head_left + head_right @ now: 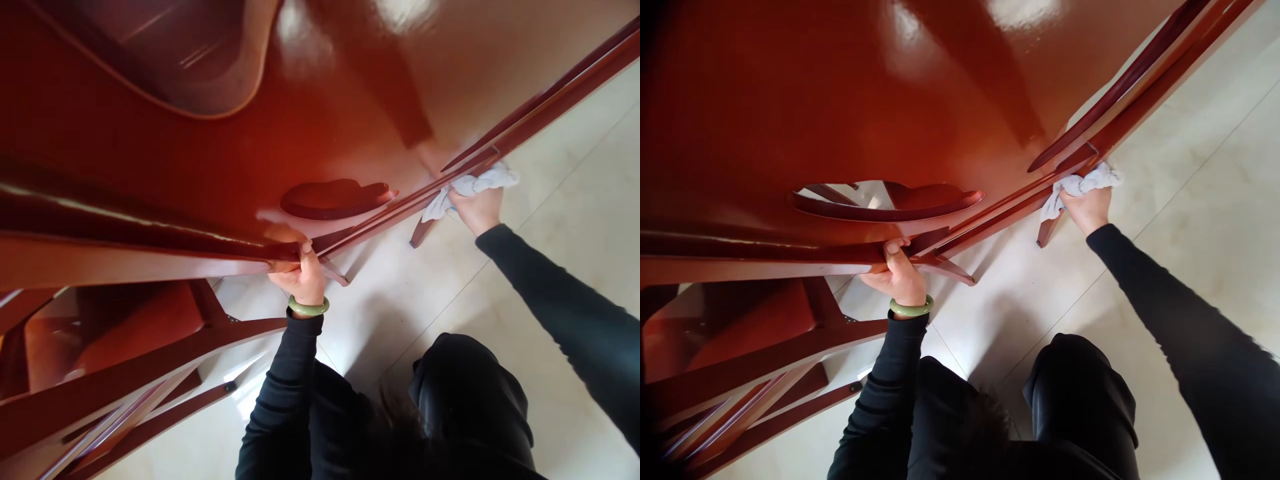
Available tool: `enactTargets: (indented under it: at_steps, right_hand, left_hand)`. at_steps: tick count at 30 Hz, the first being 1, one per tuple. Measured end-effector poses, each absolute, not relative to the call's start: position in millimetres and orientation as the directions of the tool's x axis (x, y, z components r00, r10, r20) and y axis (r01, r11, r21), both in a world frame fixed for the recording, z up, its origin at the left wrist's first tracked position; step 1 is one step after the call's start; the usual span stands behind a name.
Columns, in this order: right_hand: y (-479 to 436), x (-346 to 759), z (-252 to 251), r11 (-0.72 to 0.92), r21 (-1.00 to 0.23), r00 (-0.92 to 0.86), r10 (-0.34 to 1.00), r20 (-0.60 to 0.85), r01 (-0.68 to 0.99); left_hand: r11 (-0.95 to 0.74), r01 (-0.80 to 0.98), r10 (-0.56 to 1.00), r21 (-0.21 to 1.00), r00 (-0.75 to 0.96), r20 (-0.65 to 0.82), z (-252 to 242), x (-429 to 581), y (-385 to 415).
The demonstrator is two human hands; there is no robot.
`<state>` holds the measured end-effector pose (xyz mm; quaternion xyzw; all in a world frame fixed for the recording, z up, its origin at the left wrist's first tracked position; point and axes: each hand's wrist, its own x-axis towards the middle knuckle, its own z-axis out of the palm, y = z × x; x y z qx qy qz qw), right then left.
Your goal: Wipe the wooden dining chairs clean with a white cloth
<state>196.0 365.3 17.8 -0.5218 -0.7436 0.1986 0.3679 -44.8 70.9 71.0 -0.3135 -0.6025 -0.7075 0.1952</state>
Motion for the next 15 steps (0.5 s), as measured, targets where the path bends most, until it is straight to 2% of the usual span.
enactTargets:
  at_steps: [2,10,15]
  right_hand:
    - [364,189,-2,0.329,-0.725,-0.111,0.936,0.333,0.606]
    - [364,178,-90,0.292,-0.794,-0.030,0.944,0.327,0.534]
    - [344,175,-129,0.136,-0.836,-0.061,0.991,0.122,0.531]
  left_hand:
    - [-0.184,0.665,0.101,0.724,-0.720,0.686,72,-44,68]
    - [-0.128,0.663,0.036,0.738,-0.740,0.671,86,-37,74]
    - [-0.163,0.648,0.026,0.744,-0.751,0.660,87,-38,77]
